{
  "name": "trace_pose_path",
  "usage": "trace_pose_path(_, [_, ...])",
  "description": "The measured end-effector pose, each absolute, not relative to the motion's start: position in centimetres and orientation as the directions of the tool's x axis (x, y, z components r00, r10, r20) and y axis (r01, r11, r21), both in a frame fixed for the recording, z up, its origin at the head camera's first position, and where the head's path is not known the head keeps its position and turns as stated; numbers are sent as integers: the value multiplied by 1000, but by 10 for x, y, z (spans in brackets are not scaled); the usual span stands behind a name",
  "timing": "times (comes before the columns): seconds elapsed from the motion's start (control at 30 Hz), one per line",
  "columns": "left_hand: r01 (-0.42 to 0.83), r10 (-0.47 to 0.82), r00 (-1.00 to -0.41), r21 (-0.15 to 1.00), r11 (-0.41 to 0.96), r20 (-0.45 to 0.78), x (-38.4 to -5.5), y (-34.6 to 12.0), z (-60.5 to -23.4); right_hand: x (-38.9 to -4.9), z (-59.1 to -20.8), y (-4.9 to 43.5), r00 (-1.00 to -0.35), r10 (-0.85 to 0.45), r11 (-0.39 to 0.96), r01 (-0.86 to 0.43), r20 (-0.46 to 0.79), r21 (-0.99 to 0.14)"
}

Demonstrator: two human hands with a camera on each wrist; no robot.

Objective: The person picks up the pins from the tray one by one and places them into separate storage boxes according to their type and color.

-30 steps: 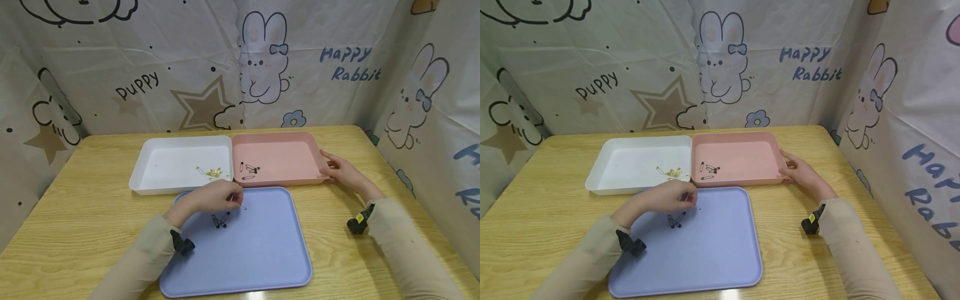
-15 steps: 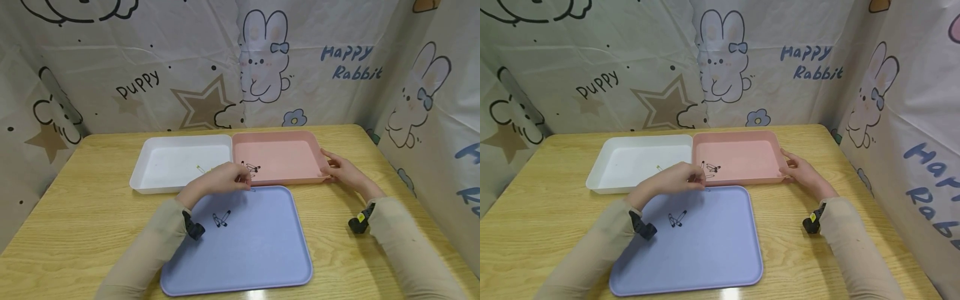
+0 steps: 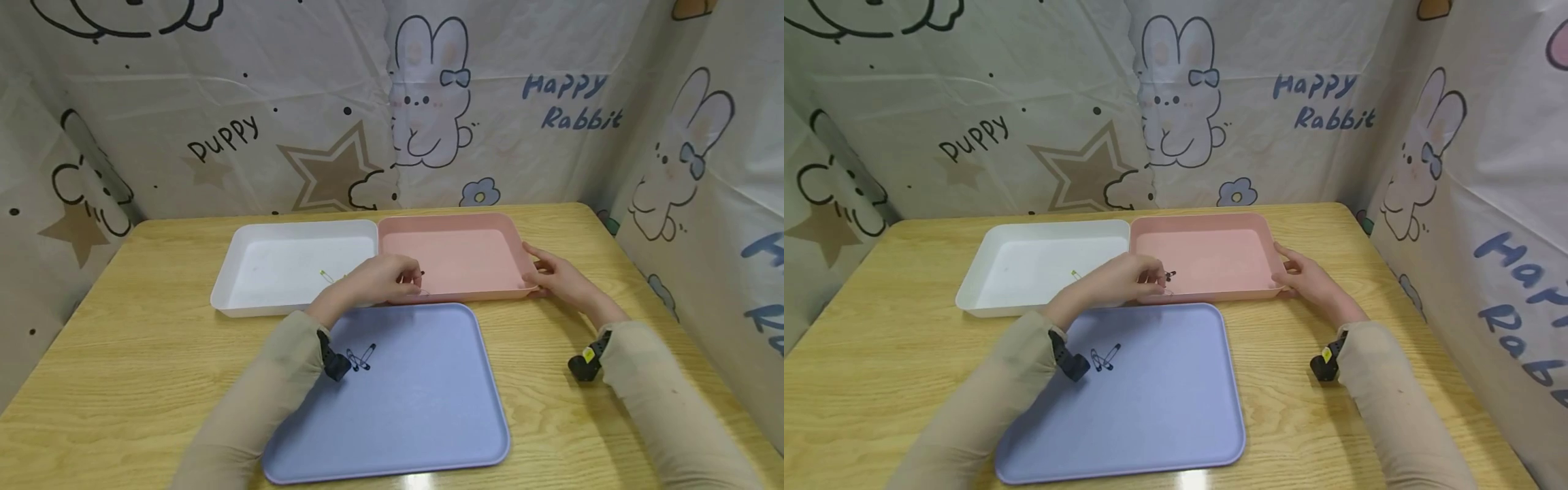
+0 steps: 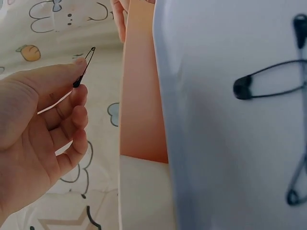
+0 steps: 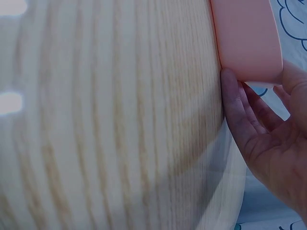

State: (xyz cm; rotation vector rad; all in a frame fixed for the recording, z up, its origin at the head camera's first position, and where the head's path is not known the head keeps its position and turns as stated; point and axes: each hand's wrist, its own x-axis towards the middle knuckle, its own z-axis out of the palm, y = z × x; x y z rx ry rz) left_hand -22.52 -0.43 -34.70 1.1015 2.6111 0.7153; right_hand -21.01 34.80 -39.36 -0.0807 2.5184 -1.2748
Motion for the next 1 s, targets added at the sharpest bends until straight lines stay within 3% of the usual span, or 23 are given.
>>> trace_pose_path(0.27, [525, 655, -753, 550, 650, -55, -245, 9, -356, -210, -393, 348, -947, -184, 598, 105, -264, -795])
trace_pose_path(0.63, [450, 552, -827, 463, 764, -107, -267, 15, -369, -211, -392, 347, -944, -187, 598, 110, -272, -794])
trace_pose_path(1.0, [488, 551, -825, 335, 806, -126, -272, 18, -373, -210, -390, 346, -943, -187, 600, 111, -274, -792])
